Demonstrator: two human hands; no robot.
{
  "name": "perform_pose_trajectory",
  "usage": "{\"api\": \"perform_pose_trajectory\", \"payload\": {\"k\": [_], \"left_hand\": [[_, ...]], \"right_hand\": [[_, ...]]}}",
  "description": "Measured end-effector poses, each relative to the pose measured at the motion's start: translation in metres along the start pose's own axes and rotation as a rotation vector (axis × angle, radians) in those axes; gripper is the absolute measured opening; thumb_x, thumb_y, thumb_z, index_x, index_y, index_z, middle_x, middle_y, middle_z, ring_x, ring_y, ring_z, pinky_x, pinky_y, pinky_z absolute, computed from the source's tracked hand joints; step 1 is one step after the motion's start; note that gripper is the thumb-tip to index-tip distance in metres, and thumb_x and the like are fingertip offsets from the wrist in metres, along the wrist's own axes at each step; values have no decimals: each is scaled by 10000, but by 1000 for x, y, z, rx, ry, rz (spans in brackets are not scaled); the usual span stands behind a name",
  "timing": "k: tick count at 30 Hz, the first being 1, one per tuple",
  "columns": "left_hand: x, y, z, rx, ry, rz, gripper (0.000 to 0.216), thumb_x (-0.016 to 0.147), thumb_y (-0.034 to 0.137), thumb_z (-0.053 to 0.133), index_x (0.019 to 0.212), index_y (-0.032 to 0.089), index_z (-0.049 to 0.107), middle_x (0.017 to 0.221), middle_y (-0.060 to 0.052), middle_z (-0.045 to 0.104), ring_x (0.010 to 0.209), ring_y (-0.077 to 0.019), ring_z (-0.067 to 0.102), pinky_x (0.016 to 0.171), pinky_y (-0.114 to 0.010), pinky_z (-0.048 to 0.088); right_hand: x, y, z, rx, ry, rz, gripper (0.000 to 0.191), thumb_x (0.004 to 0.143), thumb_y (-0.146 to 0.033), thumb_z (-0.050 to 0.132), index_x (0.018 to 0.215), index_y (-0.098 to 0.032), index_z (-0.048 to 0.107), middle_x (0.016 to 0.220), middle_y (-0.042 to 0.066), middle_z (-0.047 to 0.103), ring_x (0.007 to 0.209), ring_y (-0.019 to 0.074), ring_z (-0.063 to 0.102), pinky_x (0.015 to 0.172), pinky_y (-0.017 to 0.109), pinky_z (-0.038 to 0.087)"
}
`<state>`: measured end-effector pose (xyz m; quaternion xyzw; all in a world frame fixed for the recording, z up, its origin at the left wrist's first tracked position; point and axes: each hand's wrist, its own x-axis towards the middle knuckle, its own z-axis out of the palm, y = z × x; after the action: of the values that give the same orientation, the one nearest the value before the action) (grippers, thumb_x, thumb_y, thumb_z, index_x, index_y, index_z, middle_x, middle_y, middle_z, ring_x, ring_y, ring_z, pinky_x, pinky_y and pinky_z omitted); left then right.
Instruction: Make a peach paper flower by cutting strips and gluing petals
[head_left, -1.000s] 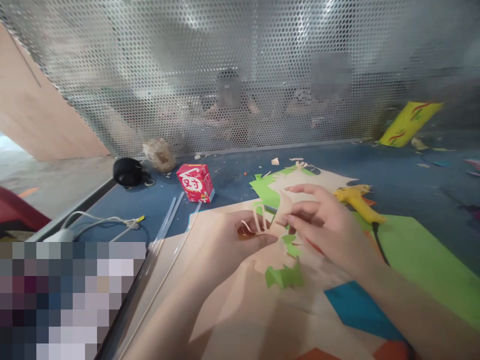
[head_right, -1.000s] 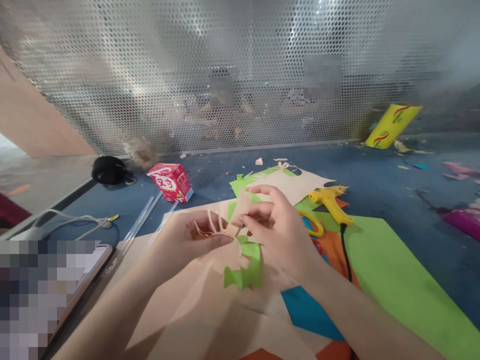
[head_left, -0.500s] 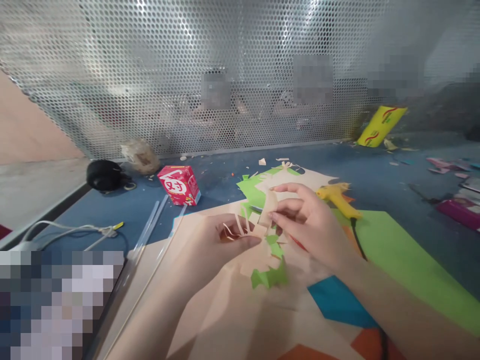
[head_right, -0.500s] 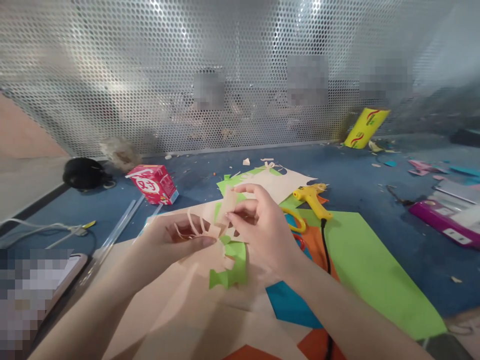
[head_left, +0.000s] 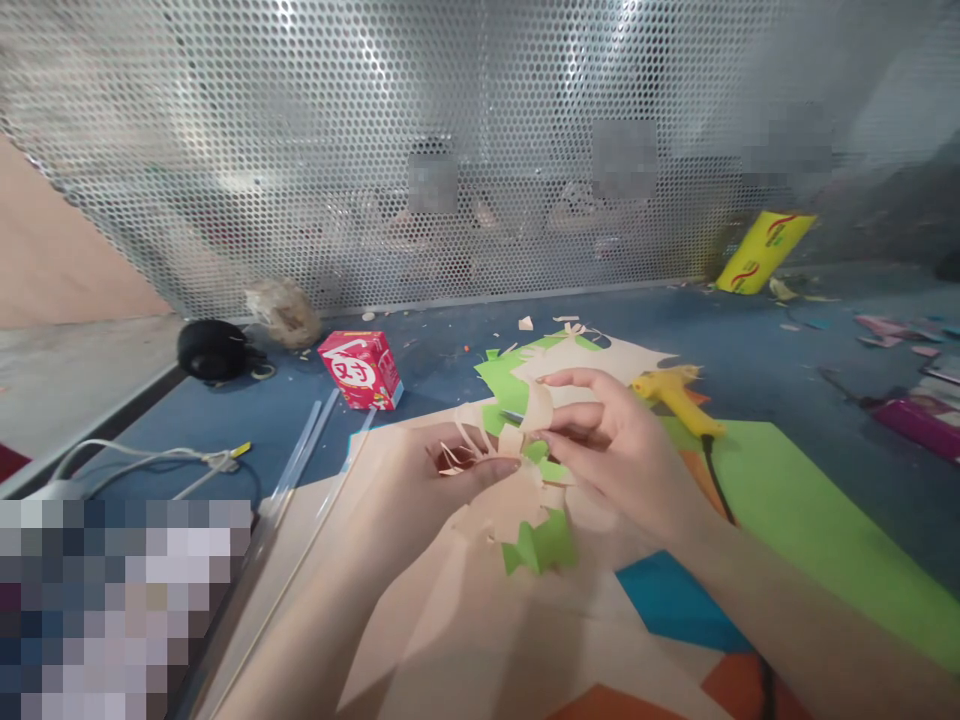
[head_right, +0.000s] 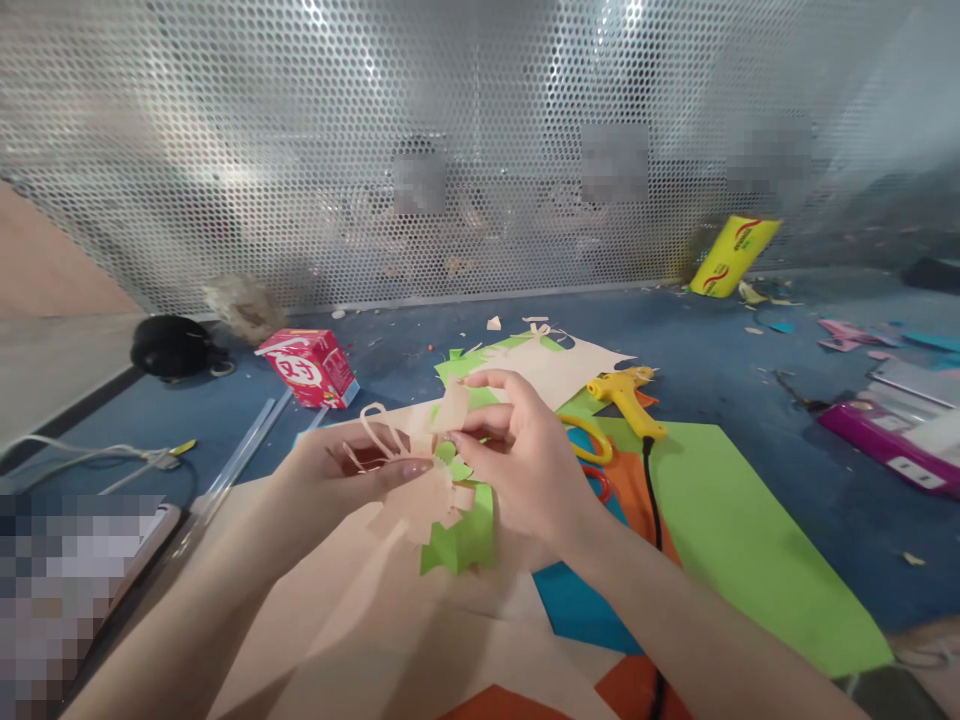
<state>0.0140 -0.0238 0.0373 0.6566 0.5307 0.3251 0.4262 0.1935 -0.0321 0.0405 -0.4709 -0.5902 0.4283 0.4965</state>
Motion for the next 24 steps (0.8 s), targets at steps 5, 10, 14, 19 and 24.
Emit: {"api": "perform_pose_trajectory", "payload": {"k": [5, 10, 14, 19, 24], "left_hand": [[-1, -2, 0, 20, 6, 16, 285, 662, 478, 661, 663, 195, 626, 635, 7, 571, 574, -129, 493, 507, -256, 335], [-2, -4, -2, 86, 56, 33, 291, 655, 492, 648, 646, 201, 647, 601, -1, 592, 553, -143, 514, 475, -255, 345], [-4, -3, -1, 95, 48, 35, 291, 652, 495, 652, 684, 206, 672, 643, -18, 636, 589, -158, 549, 471, -252, 358], [-5, 0, 0, 85, 31, 35, 301, 659, 500, 647, 695, 204, 690, 694, -34, 667, 632, -173, 579, 504, -262, 391], [-5, 1, 1, 78, 34, 42, 286, 656, 484, 654, 737, 214, 702, 675, -29, 669, 623, -167, 582, 508, -259, 398]], "right_hand": [[0, -3, 0, -21, 15, 23, 326, 739, -193, 596, 1039, -221, 472, 748, 0, 698, 670, 151, 669, 524, 220, 486], [-1, -8, 0, -87, 31, 63, 323, 736, -220, 602, 1038, -220, 488, 742, 9, 698, 619, 155, 656, 512, 237, 494], [-2, -8, 1, -86, 32, 66, 339, 728, -263, 637, 1034, -226, 497, 758, 22, 705, 641, 177, 666, 552, 265, 521], [-2, -7, 1, -68, 32, 92, 355, 726, -275, 641, 1049, -232, 502, 769, 21, 704, 642, 181, 665, 529, 259, 519], [-3, -6, 1, -59, 26, 71, 320, 728, -262, 637, 1019, -234, 508, 720, 4, 700, 642, 167, 660, 546, 242, 510]]}}
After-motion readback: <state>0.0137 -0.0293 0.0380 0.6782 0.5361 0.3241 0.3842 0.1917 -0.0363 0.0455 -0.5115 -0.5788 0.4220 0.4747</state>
